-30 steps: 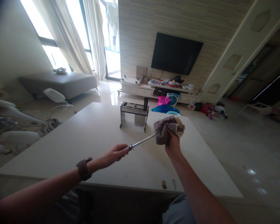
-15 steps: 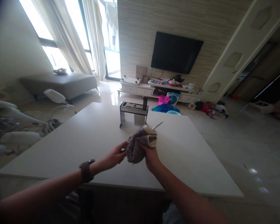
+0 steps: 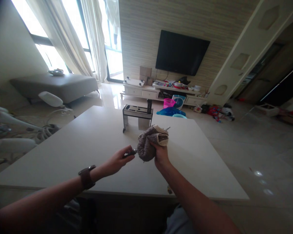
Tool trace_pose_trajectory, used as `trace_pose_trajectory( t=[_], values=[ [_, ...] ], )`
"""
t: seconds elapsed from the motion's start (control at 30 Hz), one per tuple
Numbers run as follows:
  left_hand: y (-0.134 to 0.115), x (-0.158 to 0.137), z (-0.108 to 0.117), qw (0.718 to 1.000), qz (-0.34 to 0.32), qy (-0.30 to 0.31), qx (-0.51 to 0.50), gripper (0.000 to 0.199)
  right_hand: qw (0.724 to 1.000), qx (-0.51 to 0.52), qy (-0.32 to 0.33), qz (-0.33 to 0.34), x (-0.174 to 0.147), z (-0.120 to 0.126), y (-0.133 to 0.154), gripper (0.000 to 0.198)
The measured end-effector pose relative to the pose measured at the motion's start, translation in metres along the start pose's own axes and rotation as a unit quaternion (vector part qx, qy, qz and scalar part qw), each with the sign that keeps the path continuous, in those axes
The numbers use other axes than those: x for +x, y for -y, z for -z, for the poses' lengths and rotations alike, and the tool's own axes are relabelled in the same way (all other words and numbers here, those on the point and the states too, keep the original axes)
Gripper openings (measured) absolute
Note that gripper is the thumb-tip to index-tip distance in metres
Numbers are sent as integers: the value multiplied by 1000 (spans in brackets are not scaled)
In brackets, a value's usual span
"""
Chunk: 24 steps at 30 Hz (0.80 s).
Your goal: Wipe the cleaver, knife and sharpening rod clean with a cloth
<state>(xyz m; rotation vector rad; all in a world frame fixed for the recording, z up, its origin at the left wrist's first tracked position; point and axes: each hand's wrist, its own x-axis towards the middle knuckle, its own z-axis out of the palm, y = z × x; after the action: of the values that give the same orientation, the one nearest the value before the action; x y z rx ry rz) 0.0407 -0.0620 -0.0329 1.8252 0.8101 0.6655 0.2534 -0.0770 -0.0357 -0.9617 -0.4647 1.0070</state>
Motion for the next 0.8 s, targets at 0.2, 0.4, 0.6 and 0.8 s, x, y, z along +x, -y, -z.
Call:
trace_pose_trajectory(
  t=[0.2,0.4,0.6,0.8],
  values=[
    [-5,-1,9,999,14,29,22,22,999,18,-22,29,48,31,27,44],
    [3,-2,12,999,27,26,2,23,993,34,-65,88,80,60,48,42],
    [8,1,13,974,94,44,-203,35,998,15,-39,41,71,58,44,38],
    [4,5,8,949,115,46,-290,37,999,-12,22,-33,25,25,18,44]
  ],
)
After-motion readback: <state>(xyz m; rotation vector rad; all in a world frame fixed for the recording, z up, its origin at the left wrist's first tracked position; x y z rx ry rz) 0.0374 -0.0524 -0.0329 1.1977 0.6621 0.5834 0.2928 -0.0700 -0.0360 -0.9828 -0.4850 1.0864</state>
